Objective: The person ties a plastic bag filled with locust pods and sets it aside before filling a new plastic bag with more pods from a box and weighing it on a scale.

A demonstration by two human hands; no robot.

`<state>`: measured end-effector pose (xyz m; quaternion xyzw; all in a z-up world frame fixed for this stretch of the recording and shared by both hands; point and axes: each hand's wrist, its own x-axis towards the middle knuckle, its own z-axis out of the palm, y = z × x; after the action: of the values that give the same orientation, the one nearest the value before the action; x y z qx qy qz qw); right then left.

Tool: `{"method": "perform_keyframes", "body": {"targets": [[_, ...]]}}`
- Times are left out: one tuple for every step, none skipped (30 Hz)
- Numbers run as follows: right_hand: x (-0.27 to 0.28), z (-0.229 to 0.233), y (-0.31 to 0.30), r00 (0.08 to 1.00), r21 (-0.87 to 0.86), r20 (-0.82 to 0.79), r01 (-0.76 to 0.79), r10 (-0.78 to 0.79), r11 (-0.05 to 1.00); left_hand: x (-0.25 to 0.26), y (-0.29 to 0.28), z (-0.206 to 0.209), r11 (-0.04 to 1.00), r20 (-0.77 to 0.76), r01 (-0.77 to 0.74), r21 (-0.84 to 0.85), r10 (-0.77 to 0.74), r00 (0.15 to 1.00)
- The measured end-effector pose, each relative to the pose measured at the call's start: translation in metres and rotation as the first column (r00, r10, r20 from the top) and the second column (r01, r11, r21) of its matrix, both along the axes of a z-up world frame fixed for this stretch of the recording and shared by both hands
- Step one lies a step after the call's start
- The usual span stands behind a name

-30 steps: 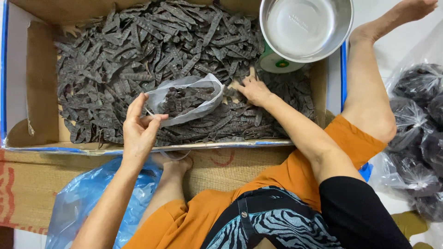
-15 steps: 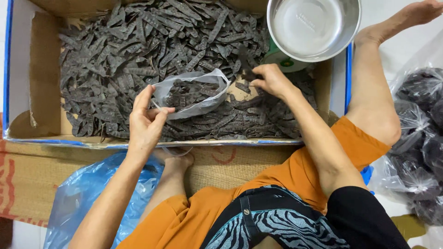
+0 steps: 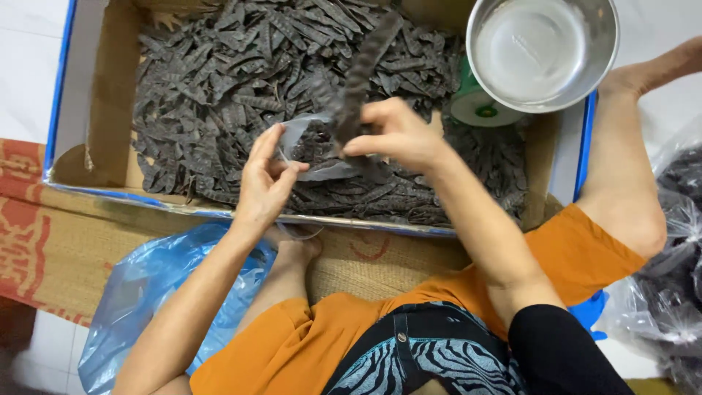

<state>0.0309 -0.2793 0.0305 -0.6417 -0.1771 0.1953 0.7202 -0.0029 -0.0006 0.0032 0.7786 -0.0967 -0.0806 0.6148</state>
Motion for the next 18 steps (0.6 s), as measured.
{"method": "perform_keyframes", "body": {"targets": [[0.006,-0.010,0.015,0.998,0.017,-0.055,0.000,0.000,1.000,0.000,0.000,0.001,1.000,-0.012,-0.003,0.000,0.003,1.000],[0.011,-0.021,0.027,0.999,0.025,-0.037,-0.019,0.020,0.999,0.000,0.000,0.001,1.000,-0.012,-0.007,0.006,0.007,1.000],[0.018,-0.032,0.039,0.999,0.033,-0.020,-0.040,0.040,0.999,0.000,0.000,0.001,1.000,-0.012,-0.012,0.012,0.012,1.000],[0.023,-0.043,0.049,0.998,0.040,-0.004,-0.058,0.059,0.997,-0.001,0.000,0.000,1.000,-0.015,-0.014,0.017,0.014,1.000],[0.028,-0.052,0.057,0.998,0.003,0.028,-0.065,0.065,0.998,0.000,0.000,-0.001,1.000,-0.014,-0.016,0.012,0.016,1.000],[0.034,-0.059,0.063,0.996,-0.033,0.059,-0.068,0.070,0.997,0.000,0.001,-0.001,1.000,-0.015,-0.017,0.007,0.017,1.000],[0.037,-0.065,0.066,0.993,-0.070,0.089,-0.071,0.077,0.995,0.000,0.001,-0.002,1.000,-0.017,-0.017,0.002,0.017,1.000],[0.039,-0.068,0.065,0.981,-0.139,0.183,-0.043,0.068,0.989,0.000,0.002,-0.003,1.000,-0.013,-0.017,-0.001,0.017,1.000],[0.041,-0.069,0.063,0.959,-0.205,0.275,-0.008,0.065,0.979,0.001,0.003,-0.004,1.000,-0.010,-0.016,-0.004,0.016,1.000],[0.041,-0.069,0.060,0.929,-0.266,0.364,0.032,0.070,0.963,0.000,0.004,-0.005,1.000,-0.007,-0.016,-0.008,0.016,1.000],[0.040,-0.068,0.058,0.943,-0.266,0.328,0.044,0.048,0.963,0.001,0.005,-0.006,1.000,-0.003,-0.016,0.001,0.016,1.000],[0.039,-0.066,0.057,0.956,-0.266,0.291,0.055,0.026,0.962,0.001,0.007,-0.007,1.000,0.002,-0.016,0.009,0.016,1.000],[0.038,-0.064,0.055,0.967,-0.268,0.254,0.066,0.004,0.961,0.001,0.008,-0.008,1.000,0.007,-0.017,0.018,0.017,1.000],[0.037,-0.062,0.053,0.963,-0.217,0.271,0.060,0.001,0.974,0.001,0.008,-0.009,1.000,0.004,-0.020,0.012,0.020,1.000],[0.036,-0.059,0.051,0.958,-0.165,0.287,0.053,-0.003,0.985,0.000,0.008,-0.009,1.000,0.001,-0.022,0.007,0.022,1.000],[0.035,-0.058,0.049,0.952,-0.112,0.304,0.048,-0.012,0.993,0.001,0.008,-0.010,1.000,0.000,-0.021,0.003,0.021,1.000],[0.033,-0.058,0.050,0.931,-0.176,0.363,0.036,0.031,0.984,0.000,0.008,-0.010,1.000,-0.001,-0.026,0.005,0.026,1.000],[0.033,-0.060,0.052,0.905,-0.238,0.420,0.029,0.076,0.971,0.001,0.007,-0.010,1.000,0.000,-0.030,0.007,0.030,1.000]]}}
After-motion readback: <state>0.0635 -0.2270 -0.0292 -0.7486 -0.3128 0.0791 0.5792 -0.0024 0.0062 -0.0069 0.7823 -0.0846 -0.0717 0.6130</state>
